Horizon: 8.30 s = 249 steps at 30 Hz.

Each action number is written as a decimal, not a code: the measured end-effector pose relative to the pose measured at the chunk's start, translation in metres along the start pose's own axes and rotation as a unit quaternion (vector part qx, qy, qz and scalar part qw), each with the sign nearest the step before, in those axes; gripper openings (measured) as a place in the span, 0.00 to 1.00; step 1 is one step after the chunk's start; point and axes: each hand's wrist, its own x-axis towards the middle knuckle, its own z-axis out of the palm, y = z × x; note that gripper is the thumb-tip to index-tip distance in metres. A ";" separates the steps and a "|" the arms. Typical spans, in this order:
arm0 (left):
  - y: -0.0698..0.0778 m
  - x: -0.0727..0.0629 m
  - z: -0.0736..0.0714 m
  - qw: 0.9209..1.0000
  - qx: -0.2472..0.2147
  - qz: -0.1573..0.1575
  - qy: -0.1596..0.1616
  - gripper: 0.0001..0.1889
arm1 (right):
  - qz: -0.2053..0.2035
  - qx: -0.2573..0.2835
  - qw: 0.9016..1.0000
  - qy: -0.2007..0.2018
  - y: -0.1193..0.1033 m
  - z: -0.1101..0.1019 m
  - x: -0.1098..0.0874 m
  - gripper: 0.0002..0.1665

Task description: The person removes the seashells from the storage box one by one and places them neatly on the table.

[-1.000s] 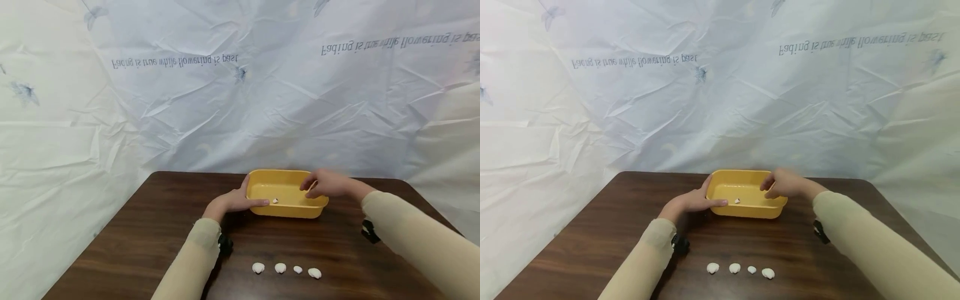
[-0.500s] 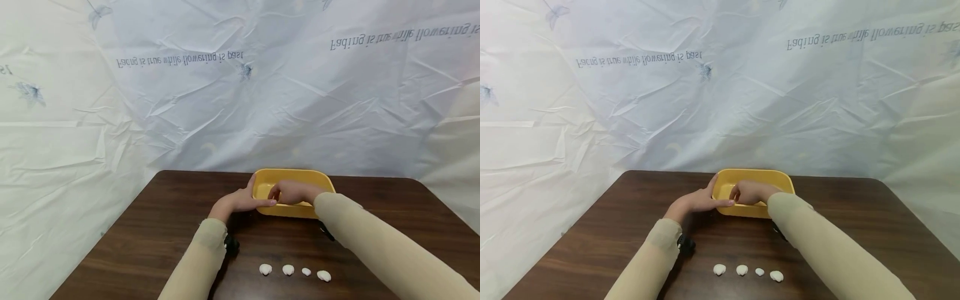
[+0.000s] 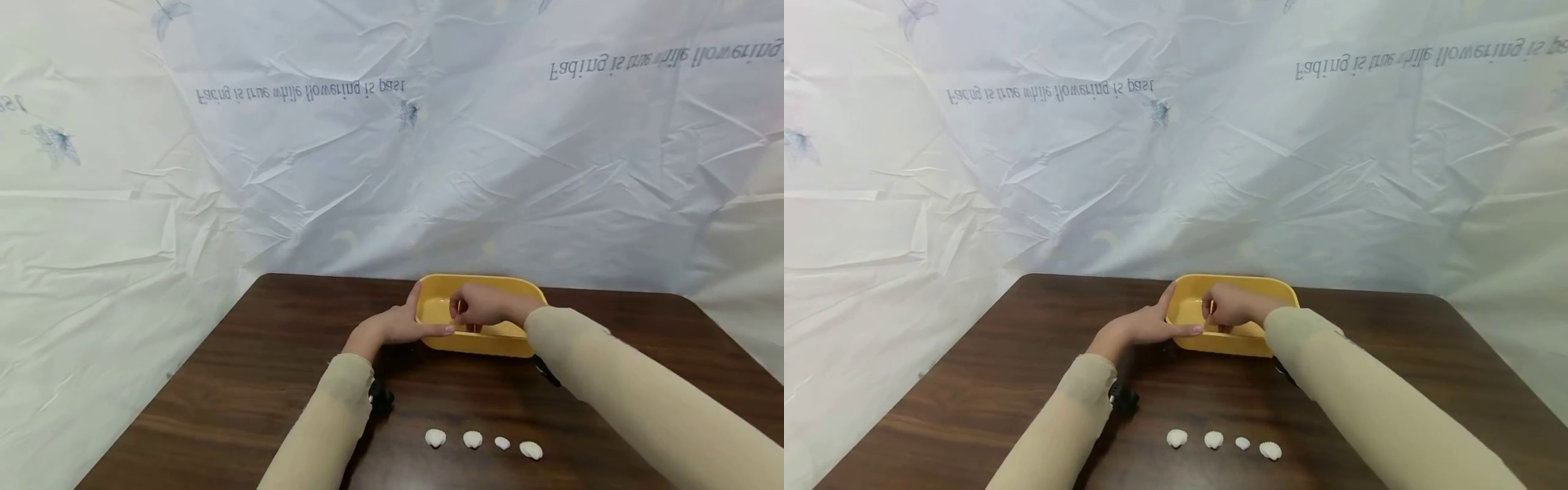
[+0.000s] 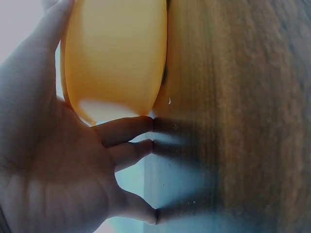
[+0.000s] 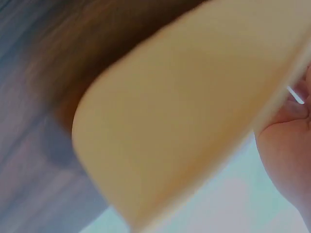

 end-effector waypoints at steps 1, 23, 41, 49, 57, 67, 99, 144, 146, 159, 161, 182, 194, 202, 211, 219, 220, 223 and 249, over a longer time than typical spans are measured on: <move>0.001 0.000 0.001 1.000 -0.001 0.001 -0.001 0.69 | 0.004 0.006 1.000 0.000 0.000 -0.004 -0.006 0.07; 0.002 -0.001 0.000 1.000 0.000 0.003 0.008 0.69 | -0.031 0.170 0.975 0.141 0.024 -0.014 -0.138 0.23; 0.002 0.000 0.000 1.000 -0.007 0.007 0.003 0.69 | -0.099 0.214 0.969 0.076 0.042 0.059 -0.200 0.12; 0.000 0.000 0.003 1.000 -0.003 0.001 0.001 0.69 | -0.180 0.067 0.977 0.092 0.057 0.095 -0.205 0.09; 0.001 -0.002 0.003 1.000 -0.004 0.001 0.007 0.69 | -0.191 0.056 0.977 0.081 0.061 0.099 -0.205 0.11; -0.001 -0.001 0.004 1.000 -0.012 0.006 0.002 0.69 | -0.191 0.081 0.977 0.044 0.061 0.092 -0.205 0.11; 0.003 -0.002 0.002 1.000 -0.007 0.001 0.008 0.69 | 0.145 0.045 0.984 -0.097 0.021 -0.022 -0.070 0.31; 0.005 -0.006 0.002 1.000 0.008 -0.002 0.001 0.68 | 0.152 0.210 0.964 -0.062 -0.041 0.018 0.035 0.20; 0.004 -0.006 0.002 1.000 0.012 -0.001 0.002 0.68 | 0.152 0.223 0.961 -0.068 -0.041 0.017 0.035 0.21; 0.004 -0.004 0.001 1.000 0.020 -0.002 0.006 0.69 | 0.091 0.278 0.953 -0.081 -0.034 0.013 0.028 0.17; 0.005 -0.004 0.001 1.000 0.023 -0.002 0.009 0.69 | 0.084 0.266 0.958 -0.071 -0.037 0.013 0.028 0.16; 0.003 -0.005 0.003 1.000 0.020 -0.008 0.009 0.70 | 0.095 0.399 0.911 -0.042 -0.028 0.008 0.020 0.26; 0.004 -0.004 0.004 1.000 0.014 -0.010 0.019 0.70 | 0.145 0.416 0.896 0.051 -0.019 0.001 -0.007 0.25; 0.007 -0.001 0.005 1.000 0.014 -0.002 0.014 0.70 | 0.085 0.360 0.928 0.036 -0.018 0.000 -0.049 0.23; 0.006 0.000 0.003 1.000 0.004 0.008 0.012 0.69 | 0.023 0.284 0.958 -0.039 -0.033 0.035 -0.071 0.13; 0.006 -0.003 0.003 1.000 -0.006 0.016 0.007 0.68 | 0.034 0.205 0.978 0.001 -0.032 0.069 -0.062 0.04; 0.006 -0.003 0.003 1.000 -0.007 0.018 0.006 0.68 | 0.032 0.198 0.980 0.004 -0.033 0.072 -0.060 0.03; 0.005 -0.003 0.003 1.000 -0.008 0.023 0.006 0.67 | 0.027 0.181 0.983 0.009 -0.037 0.078 -0.055 0.03; 0.001 -0.003 0.004 1.000 0.006 0.017 0.015 0.67 | 0.080 0.232 0.969 0.005 -0.059 0.066 -0.054 0.11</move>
